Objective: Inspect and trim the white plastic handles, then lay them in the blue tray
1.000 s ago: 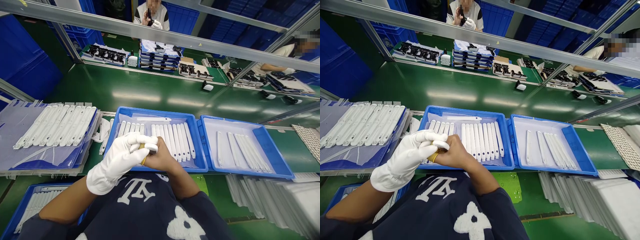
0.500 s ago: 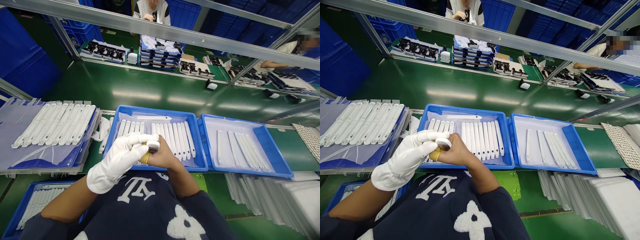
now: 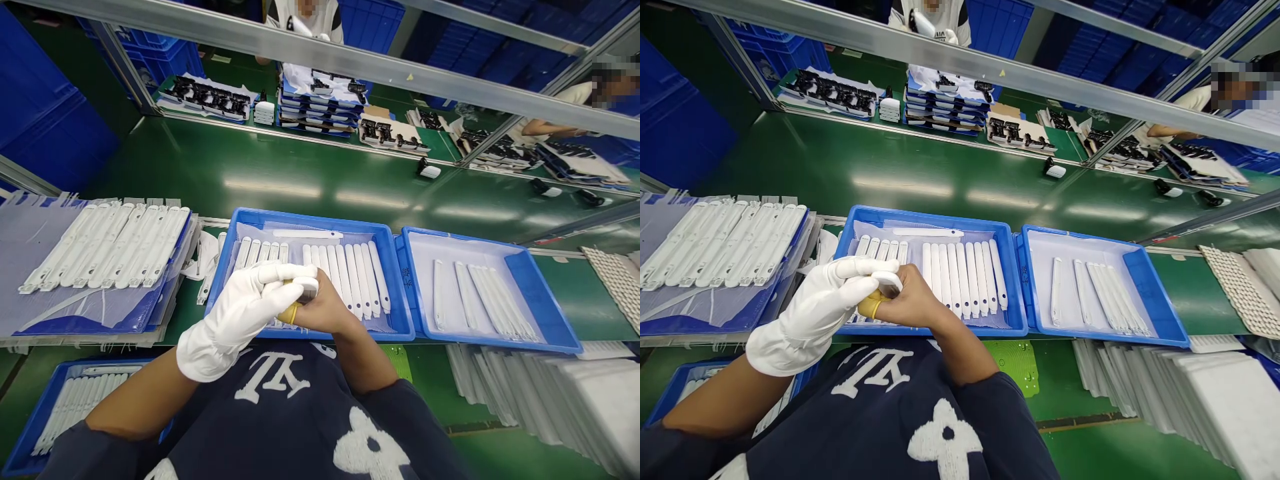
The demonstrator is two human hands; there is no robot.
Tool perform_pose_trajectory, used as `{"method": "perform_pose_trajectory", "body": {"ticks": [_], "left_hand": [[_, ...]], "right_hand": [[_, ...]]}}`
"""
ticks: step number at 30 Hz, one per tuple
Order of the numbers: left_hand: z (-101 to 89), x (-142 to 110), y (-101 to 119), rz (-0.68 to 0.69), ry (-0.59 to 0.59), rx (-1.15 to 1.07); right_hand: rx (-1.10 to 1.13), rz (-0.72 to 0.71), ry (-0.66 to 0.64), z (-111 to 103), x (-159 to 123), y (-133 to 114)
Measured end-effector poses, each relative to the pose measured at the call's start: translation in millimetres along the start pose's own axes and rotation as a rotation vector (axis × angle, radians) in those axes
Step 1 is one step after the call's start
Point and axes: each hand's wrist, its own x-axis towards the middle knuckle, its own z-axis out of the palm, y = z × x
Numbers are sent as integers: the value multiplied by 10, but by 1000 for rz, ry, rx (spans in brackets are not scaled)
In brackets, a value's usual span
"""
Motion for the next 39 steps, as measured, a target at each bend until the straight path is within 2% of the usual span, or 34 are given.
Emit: {"method": "perform_pose_trajectory", "body": {"ticks": [4, 12, 24, 27, 30, 32, 33, 34, 35, 39], "left_hand": [[-8, 43, -26, -84, 69, -37], [-15, 75, -45, -117, 78, -76], [-16, 15, -17, -34, 48, 62], [-32, 35, -101, -21, 32, 48], [-119, 106, -388, 58, 165, 184], [-206, 155, -702, 156, 284, 451], [-248, 172, -884, 169, 272, 626], [-285, 181, -1074, 171, 181, 790], [-315, 183, -1264, 164, 104, 840], [-361, 154, -1926, 163, -121, 925]], "right_hand": [[77, 66, 36, 41, 12, 25], [110, 115, 57, 71, 19, 84], [196, 99, 7, 47, 2, 47], [312, 166, 2, -2, 64, 115], [438, 329, 48, -113, 291, 353], [452, 388, 153, -211, 498, 609], [445, 417, 226, -257, 598, 755], [430, 454, 288, -292, 687, 907], [409, 491, 334, -314, 760, 1058], [278, 611, 420, -227, 869, 1565]]}}
